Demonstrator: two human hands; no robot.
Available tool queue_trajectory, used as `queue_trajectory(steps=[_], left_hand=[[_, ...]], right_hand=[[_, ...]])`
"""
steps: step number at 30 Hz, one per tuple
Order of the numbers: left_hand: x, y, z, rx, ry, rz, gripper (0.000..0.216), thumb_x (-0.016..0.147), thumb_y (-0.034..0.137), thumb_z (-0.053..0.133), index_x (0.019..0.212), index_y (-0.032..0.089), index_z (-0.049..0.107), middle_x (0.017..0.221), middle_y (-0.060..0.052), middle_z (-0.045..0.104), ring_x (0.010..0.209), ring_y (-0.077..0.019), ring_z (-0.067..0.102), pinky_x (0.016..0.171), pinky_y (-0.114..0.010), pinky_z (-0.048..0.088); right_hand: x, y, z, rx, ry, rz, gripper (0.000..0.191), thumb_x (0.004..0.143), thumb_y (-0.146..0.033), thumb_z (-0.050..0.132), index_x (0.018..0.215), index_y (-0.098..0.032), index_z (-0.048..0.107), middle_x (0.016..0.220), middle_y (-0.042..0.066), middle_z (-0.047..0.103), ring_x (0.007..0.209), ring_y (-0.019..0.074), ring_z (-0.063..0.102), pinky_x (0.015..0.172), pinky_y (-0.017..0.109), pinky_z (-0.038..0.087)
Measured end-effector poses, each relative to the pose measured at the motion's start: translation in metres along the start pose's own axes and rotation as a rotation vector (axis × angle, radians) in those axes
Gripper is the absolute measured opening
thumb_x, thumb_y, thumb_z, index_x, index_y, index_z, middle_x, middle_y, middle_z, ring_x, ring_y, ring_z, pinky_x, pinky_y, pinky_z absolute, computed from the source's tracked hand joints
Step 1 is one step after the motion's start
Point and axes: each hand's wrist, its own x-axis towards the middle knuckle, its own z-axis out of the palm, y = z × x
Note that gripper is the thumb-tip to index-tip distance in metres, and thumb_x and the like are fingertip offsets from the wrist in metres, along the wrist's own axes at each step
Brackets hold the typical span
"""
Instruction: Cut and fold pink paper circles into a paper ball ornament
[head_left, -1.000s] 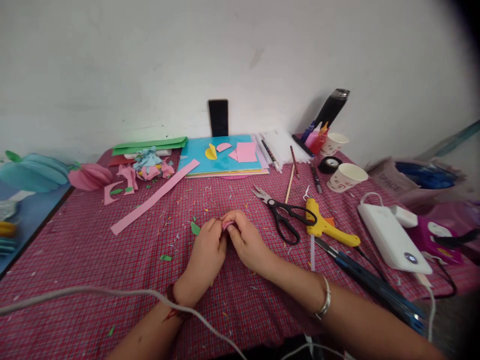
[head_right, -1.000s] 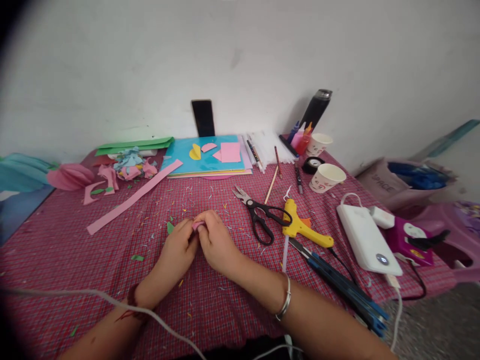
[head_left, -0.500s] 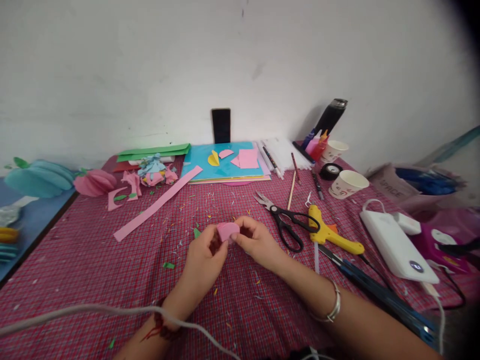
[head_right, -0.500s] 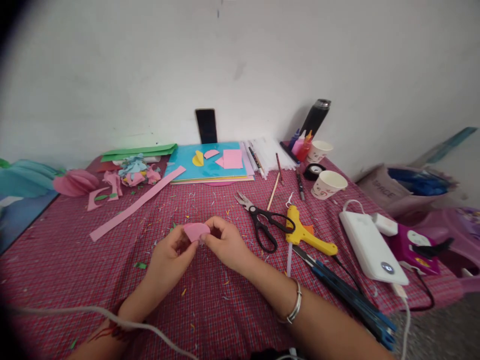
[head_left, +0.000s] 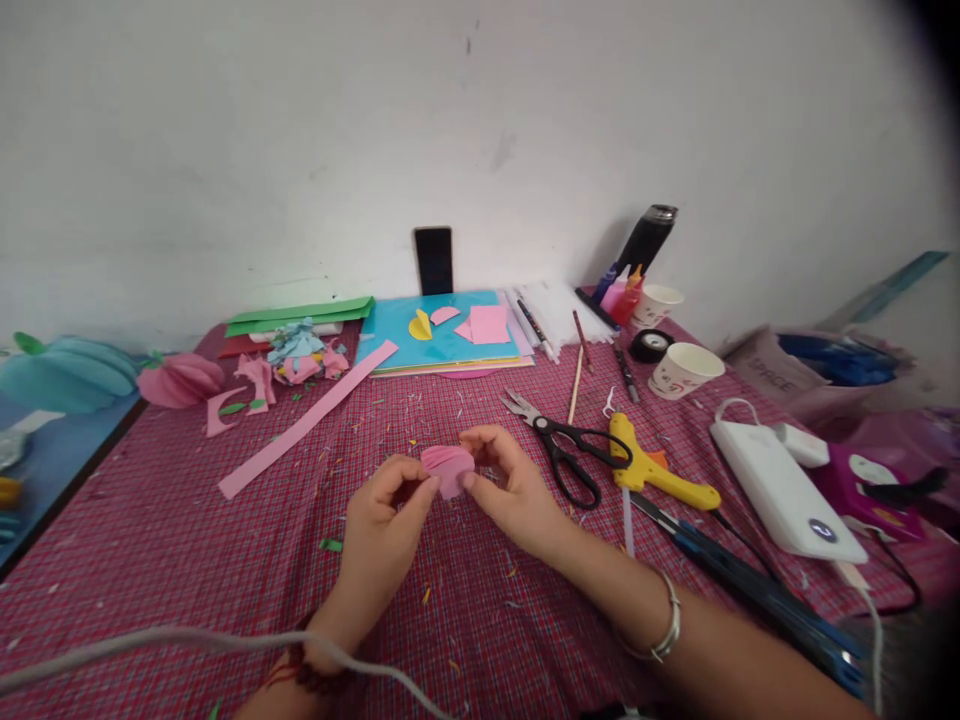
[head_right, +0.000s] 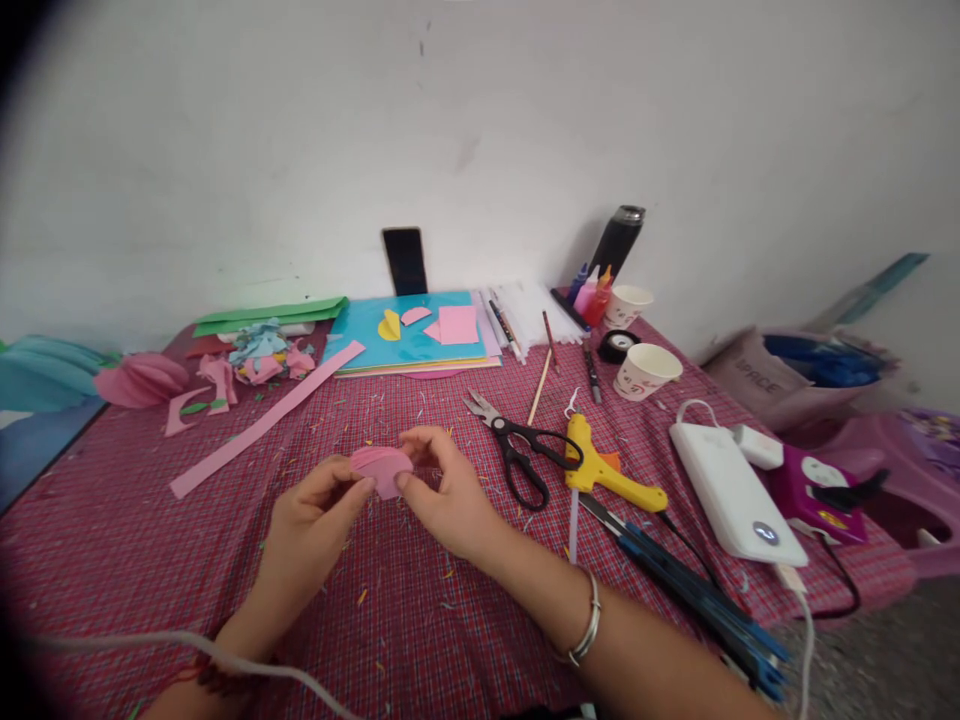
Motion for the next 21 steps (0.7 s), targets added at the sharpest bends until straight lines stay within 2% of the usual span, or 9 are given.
queue_trajectory(steps=[3,8,12,21], left_hand=[[0.001,0.0,0.0,-0.103,0.06,-0.031,0.008,0.08,0.025,0.064,0.076,0.019,0.064,0.075,0.0,0.06,0.071,-0.0151,0.055,0.066,-0.028,0.042],[0.003,0.0,-0.001,-0.134,0.107,0.013,0.006,0.08,0.024,0.065,0.076,0.02,0.066,0.078,-0.001,0.061,0.075,-0.0153,0.056,0.07,-0.028,0.043],[0.003,-0.003,-0.002,-0.075,0.143,0.075,0.006,0.079,0.021,0.066,0.074,0.021,0.066,0.086,-0.002,0.061,0.083,-0.0161,0.058,0.073,-0.028,0.044],[0.002,0.0,-0.002,0.018,0.233,0.146,0.015,0.077,0.017,0.066,0.063,0.021,0.063,0.077,0.001,0.057,0.073,-0.0127,0.055,0.063,-0.024,0.042]], right_hand=[[-0.003,-0.007,-0.003,-0.103,0.029,-0.153,0.049,0.08,-0.014,0.057,0.127,-0.024,0.045,0.116,0.008,0.058,0.108,0.0197,0.057,0.097,0.04,0.045],[-0.007,-0.015,-0.007,-0.3,-0.024,-0.319,0.051,0.083,-0.01,0.053,0.131,-0.027,0.05,0.125,0.007,0.054,0.119,0.0214,0.049,0.104,0.043,0.04],[-0.01,-0.016,-0.007,-0.367,-0.069,-0.329,0.057,0.083,-0.008,0.051,0.135,-0.028,0.048,0.129,0.007,0.052,0.122,0.0207,0.047,0.106,0.042,0.039],[-0.013,-0.016,-0.006,-0.452,-0.118,-0.363,0.064,0.083,-0.007,0.05,0.142,-0.032,0.041,0.139,0.007,0.045,0.128,0.0221,0.043,0.107,0.046,0.038]])
